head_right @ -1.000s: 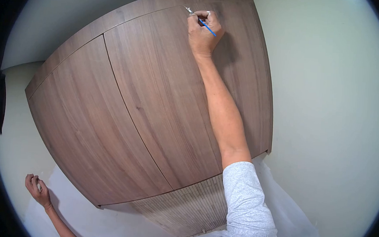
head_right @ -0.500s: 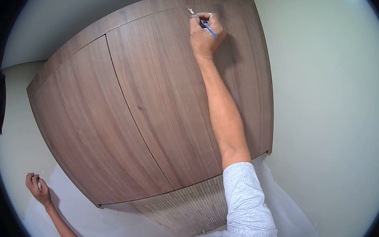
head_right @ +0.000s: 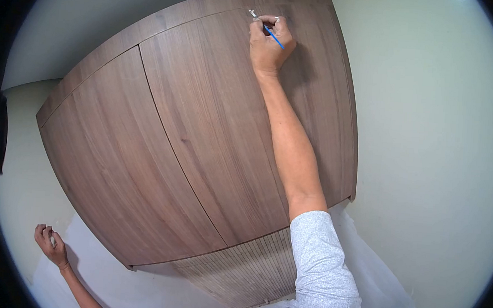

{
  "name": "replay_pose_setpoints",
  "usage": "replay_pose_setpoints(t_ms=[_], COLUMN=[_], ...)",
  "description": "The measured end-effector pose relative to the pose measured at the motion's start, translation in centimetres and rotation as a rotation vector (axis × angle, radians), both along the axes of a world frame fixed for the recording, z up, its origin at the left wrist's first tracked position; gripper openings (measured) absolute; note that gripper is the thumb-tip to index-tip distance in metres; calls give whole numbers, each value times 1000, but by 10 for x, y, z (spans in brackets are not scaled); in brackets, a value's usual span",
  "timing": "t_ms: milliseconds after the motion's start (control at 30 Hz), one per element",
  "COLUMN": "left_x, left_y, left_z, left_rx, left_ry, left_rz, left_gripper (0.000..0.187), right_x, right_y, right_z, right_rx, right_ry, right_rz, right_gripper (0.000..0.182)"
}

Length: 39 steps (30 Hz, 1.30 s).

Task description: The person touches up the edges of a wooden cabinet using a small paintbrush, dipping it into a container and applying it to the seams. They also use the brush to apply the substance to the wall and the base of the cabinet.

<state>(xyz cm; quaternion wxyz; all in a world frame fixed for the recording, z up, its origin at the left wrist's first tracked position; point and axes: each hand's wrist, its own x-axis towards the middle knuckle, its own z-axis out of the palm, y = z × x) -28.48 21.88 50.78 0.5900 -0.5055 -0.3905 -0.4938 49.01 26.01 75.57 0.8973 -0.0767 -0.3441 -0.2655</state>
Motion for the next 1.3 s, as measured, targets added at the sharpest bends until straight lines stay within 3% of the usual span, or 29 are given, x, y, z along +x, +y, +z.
replay_pose_setpoints(t_ms=[1300], left_x=[5], left_y=[-3], left_z=[-1], left_rx=[-2], left_ry=[-18], left_rz=[-15], left_gripper=[20], right_x=[0], right_y=[6], right_z=[1], right_rx=[-2], right_ry=[34], right_rz=[-45], right_gripper=[3])
